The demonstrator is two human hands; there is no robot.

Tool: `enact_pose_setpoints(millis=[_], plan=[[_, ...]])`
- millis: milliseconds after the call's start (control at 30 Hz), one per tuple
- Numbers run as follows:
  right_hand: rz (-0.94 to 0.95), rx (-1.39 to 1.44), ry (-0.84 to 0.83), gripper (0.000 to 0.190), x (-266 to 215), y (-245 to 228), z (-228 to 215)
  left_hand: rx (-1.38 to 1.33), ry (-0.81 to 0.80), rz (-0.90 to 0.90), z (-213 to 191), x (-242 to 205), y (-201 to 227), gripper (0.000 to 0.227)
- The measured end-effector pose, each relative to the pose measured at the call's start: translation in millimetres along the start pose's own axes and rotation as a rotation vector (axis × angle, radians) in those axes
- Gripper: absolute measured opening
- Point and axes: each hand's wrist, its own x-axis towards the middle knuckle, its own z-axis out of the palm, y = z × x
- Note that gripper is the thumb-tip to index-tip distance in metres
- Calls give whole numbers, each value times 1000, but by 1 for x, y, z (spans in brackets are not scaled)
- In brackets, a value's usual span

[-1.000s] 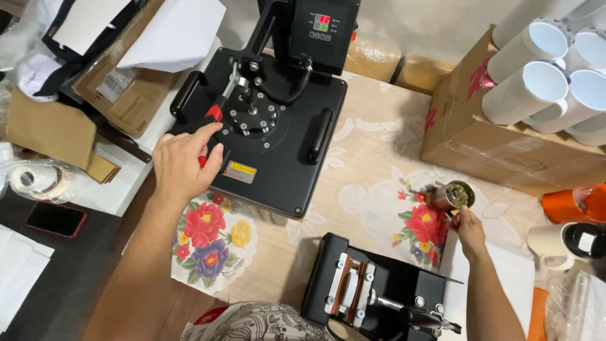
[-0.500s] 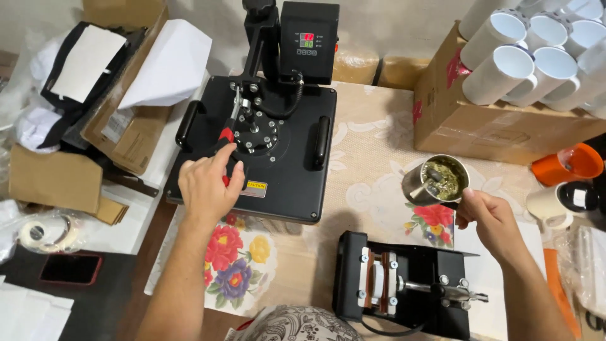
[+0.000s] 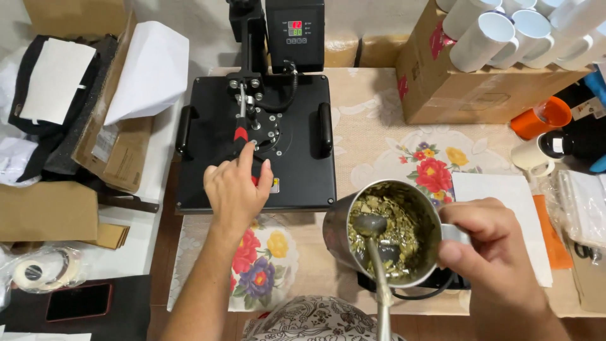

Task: The person places a white sheet on a red board, covers it with brown paper, and uses a heat press machine to apply pressure. They then lift the press, remove the brown paper, and handle the white sheet before repeating the process.

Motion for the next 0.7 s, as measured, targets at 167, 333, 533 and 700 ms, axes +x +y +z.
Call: enact_pose_setpoints(millis=[167, 333, 533, 700], plan=[[-124, 0, 53, 53, 1, -27, 29, 6, 8, 19, 1, -2, -1, 43], [-265, 68, -49, 50, -2, -36, 33, 8, 12, 40, -1, 1, 2, 44], [-253, 134, 26, 63, -10, -41, 52, -3, 49, 38, 3, 1, 2, 42], [-262, 151, 50, 59, -9, -40, 62, -6, 46, 34, 3, 2, 3, 43]])
